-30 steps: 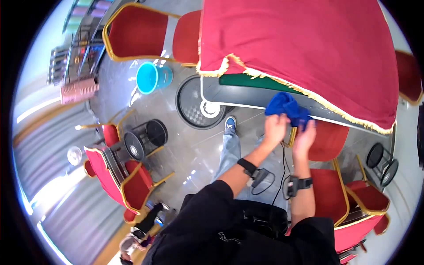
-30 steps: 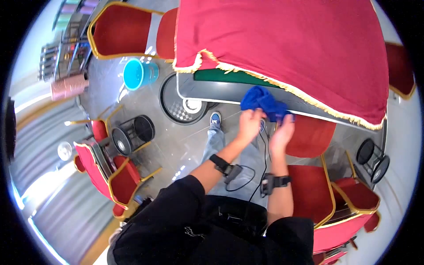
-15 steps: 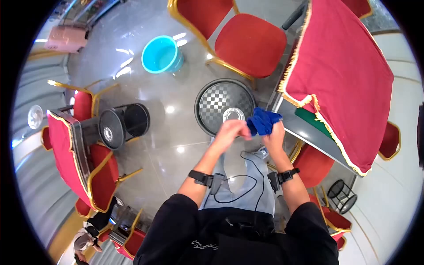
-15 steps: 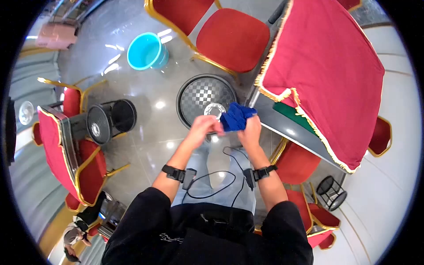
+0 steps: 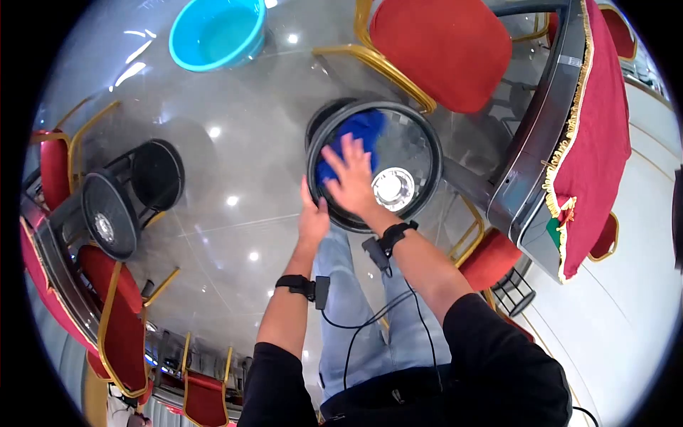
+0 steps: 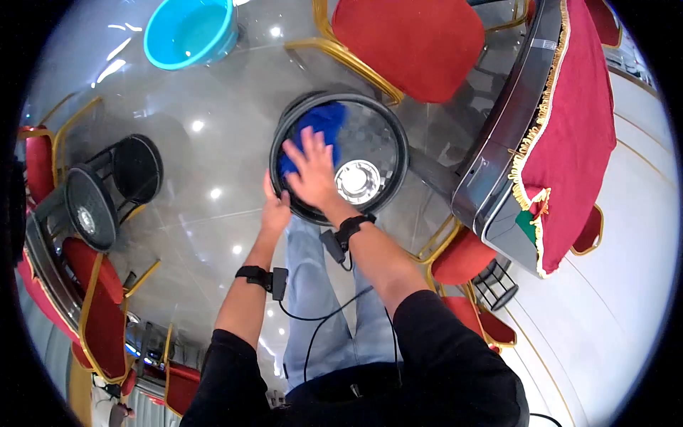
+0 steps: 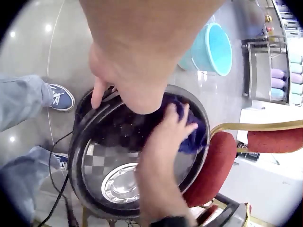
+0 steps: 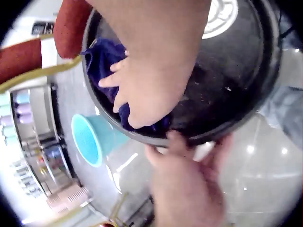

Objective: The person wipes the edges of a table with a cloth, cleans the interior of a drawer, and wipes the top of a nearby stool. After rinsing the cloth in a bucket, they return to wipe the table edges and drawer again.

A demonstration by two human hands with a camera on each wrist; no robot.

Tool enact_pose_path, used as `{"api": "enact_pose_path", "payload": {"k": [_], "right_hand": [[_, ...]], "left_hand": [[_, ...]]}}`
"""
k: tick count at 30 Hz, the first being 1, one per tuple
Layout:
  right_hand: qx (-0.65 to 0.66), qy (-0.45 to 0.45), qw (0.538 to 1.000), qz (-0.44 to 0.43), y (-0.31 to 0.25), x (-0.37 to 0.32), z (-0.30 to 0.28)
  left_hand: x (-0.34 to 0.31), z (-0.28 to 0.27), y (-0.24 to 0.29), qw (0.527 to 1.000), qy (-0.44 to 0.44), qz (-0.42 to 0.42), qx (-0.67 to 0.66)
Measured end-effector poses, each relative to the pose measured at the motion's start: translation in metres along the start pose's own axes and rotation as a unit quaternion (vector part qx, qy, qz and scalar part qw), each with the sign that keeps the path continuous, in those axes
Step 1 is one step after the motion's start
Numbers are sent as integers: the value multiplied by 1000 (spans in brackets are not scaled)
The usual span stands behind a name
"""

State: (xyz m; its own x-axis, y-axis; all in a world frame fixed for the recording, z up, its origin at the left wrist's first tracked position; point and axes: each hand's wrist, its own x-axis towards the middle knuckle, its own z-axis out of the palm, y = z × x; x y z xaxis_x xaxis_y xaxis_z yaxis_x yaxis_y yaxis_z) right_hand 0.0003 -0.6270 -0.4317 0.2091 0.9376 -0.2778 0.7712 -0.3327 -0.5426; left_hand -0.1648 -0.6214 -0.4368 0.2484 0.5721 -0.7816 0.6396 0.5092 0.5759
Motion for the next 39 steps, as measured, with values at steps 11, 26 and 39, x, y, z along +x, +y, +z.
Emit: {"api": "enact_pose_path", "payload": {"k": [11,26,39], "right_hand": [[-82,-225,970,-31,88,-157,-55],[134,227,959,101,-8,47,21],[69,161,970,167,-29,13,30]], "left_hand": [[25,6,0,995,33,-39,84],[26,-43,18,944,-155,-182,-229],[51,-49,12,978,-117,-121,-127]]}}
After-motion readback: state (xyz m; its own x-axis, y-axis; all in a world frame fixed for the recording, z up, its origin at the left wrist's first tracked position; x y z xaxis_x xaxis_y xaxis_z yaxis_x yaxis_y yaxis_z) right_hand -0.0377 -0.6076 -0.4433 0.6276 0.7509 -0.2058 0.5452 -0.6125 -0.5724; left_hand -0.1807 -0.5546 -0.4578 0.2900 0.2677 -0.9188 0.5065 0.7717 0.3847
